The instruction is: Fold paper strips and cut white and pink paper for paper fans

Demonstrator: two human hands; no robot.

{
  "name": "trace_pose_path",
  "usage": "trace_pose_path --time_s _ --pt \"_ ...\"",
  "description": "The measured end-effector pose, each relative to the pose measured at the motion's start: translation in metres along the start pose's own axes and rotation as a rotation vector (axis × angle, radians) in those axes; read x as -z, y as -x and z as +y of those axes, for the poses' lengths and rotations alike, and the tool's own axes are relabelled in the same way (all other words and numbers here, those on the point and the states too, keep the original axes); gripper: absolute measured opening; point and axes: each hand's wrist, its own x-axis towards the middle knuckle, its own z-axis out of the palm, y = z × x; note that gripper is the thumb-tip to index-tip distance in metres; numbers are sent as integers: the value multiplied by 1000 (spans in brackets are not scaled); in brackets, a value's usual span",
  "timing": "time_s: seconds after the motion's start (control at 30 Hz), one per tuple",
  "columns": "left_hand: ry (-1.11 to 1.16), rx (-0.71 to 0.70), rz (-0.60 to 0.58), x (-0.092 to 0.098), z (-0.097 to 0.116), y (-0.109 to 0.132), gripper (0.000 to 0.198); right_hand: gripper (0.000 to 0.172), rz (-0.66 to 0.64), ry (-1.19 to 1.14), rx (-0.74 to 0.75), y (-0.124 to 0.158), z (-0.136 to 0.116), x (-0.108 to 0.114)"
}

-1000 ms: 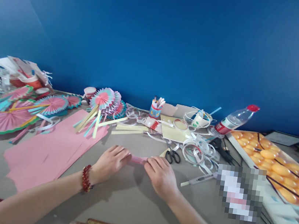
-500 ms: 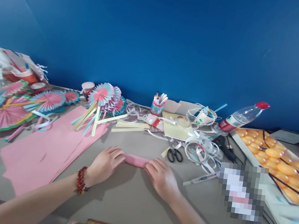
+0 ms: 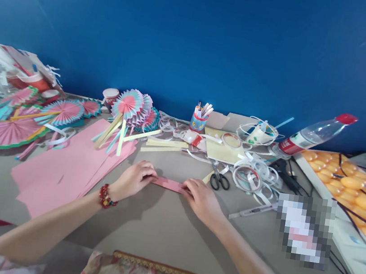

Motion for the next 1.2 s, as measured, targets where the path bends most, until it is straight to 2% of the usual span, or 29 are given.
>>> trace_pose_path --time_s 0.27,0.57,0.87,1.07,1.2 --pt "58 46 -93 9 -5 -8 19 14 -145 6 -99 -14 -4 10" --pt "45 49 -86 7 -11 -9 20 13 -141 51 -123 -16 -7 9" --pt "17 50 -56 6 -8 -9 20 12 -151 79 -141 -17 -8 10" --pt "-8 -52 -176 16 -6 -8 20 13 -144 66 -142 -17 -7 9" --pt "-18 -28 -149 16 -2 -6 19 15 -133 9 -96 -16 -1 9"
